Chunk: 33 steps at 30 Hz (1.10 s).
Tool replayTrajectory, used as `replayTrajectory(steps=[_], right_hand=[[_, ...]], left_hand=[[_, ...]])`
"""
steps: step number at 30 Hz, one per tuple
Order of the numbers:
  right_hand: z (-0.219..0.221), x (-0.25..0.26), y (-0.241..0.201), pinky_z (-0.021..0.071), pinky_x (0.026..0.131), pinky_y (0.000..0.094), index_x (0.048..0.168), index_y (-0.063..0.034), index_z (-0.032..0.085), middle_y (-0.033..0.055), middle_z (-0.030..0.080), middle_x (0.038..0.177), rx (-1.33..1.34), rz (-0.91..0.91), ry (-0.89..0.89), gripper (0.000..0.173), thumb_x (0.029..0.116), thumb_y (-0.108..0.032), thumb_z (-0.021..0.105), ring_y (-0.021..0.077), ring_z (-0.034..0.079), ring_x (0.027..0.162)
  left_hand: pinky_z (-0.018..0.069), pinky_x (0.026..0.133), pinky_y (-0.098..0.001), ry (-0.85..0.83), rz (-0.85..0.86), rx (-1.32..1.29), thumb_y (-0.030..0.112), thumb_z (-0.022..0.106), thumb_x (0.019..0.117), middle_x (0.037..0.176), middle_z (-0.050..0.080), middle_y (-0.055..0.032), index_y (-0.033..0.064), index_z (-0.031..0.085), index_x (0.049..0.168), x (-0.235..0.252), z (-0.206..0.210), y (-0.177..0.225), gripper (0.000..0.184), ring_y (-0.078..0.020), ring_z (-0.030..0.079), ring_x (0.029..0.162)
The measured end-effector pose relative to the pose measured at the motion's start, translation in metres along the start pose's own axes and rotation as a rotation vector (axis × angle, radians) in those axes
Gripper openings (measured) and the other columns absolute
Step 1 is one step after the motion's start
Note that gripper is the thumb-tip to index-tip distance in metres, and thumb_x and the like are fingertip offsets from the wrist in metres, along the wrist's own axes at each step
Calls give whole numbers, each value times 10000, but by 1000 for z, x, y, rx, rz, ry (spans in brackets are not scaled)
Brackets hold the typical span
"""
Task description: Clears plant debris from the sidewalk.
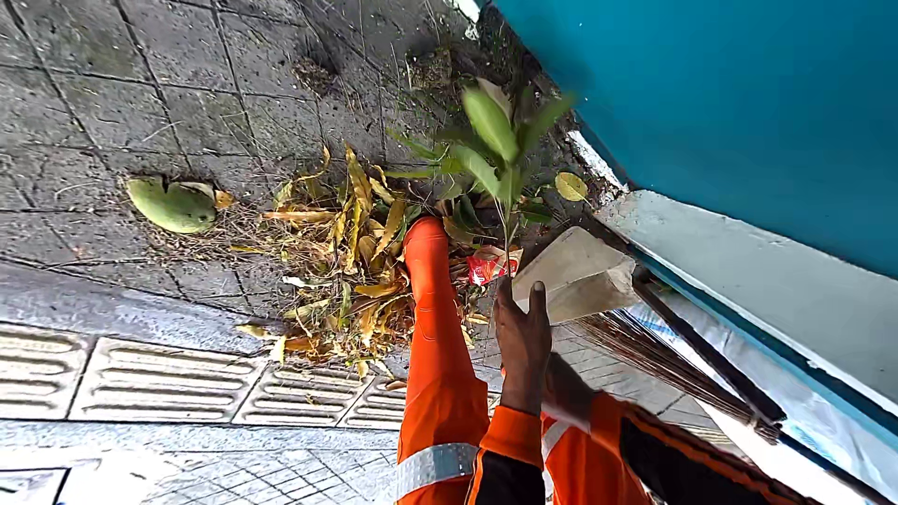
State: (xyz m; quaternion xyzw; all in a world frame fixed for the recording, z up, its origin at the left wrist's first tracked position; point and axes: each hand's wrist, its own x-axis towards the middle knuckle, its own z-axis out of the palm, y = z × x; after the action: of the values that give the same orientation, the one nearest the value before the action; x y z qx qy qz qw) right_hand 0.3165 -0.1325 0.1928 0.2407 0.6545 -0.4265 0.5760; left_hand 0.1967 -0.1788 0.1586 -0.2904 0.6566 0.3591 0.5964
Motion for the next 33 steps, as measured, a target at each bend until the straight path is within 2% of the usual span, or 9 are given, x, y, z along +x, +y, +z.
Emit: replayTrajectory(steps=[2, 4, 6, 9, 12, 17, 20, 23, 33], right_hand=[[36, -35, 0, 546, 883, 606, 1114, 53, 678, 261, 716, 977, 24, 3, -217, 312, 1059, -193, 494, 422, 711, 979], [64, -51, 11, 543, 851, 621, 1095, 44, 673, 256, 712, 955, 53, 11, -284, 315, 1063, -201, 478, 430, 710, 957], [69, -40, 33, 549, 836, 608, 1181, -13, 657, 224, 713, 964, 93, 1, -231, 336, 1062, -288, 505, 401, 710, 940], [5, -5, 42, 499, 998, 615, 1597, -239, 396, 186, 663, 1293, 63, 18, -207, 827, 900, -506, 752, 366, 645, 1166], [-92, 19, 22, 485, 1091, 505, 1468, -112, 582, 153, 657, 1362, 65, -211, 257, 647, 928, -442, 717, 286, 623, 1261], [-251, 106, -62, 571, 952, 408, 1267, -15, 700, 166, 729, 1160, -191, -525, 1023, 328, 1059, -188, 515, 243, 707, 1060], [-308, 183, -110, 448, 1105, 536, 1390, -108, 638, 184, 601, 1369, -640, -312, 698, 395, 1001, -100, 567, 367, 532, 1329], [-324, 226, -121, 455, 1033, 649, 1244, 27, 662, 301, 554, 1345, -990, -190, 381, 292, 1048, -162, 559, 502, 487, 1329], [-324, 239, -119, 484, 993, 625, 1209, 64, 653, 292, 655, 1267, -587, 288, 923, 439, 1080, -227, 351, 455, 619, 1230]], left_hand=[[543, 874, -446, 34, 7, -13, 325, 622, 1035, 1136, 673, -176, 32, 463, 1476, 0, 4, -10, 553, -254, 664, 981], [443, 561, -300, 179, 82, -180, 192, 558, 1062, 694, 555, -39, 12, 663, 1107, -1, 12, -26, 213, -124, 507, 569], [373, 437, -211, 329, 182, -471, 140, 422, 1095, 564, 442, 46, 22, 634, 885, 0, 3, -38, 321, -46, 402, 443], [362, 373, -207, 545, 131, -826, 249, 289, 1137, 491, 355, 76, 102, 522, 889, 7, -37, -41, 371, -43, 371, 373], [298, 349, -193, 648, 60, -978, 302, 245, 1141, 478, 307, 91, 151, 483, 887, 13, -61, -43, 379, -39, 311, 344], [271, 352, -180, 718, 15, -1117, 321, 216, 1136, 500, 293, 88, 176, 439, 868, 13, -74, -43, 377, -30, 287, 355], [267, 355, -179, 748, 11, -1112, 303, 221, 1132, 503, 289, 88, 179, 434, 850, 13, -85, -35, 375, -33, 289, 360], [290, 350, -182, 708, 37, -1074, 311, 235, 1141, 507, 311, 83, 160, 469, 878, 17, -87, -30, 383, -40, 311, 354], [293, 335, -184, 606, 49, -1099, 263, 259, 1144, 480, 316, 78, 131, 508, 869, 23, -88, -12, 394, -40, 317, 340]])
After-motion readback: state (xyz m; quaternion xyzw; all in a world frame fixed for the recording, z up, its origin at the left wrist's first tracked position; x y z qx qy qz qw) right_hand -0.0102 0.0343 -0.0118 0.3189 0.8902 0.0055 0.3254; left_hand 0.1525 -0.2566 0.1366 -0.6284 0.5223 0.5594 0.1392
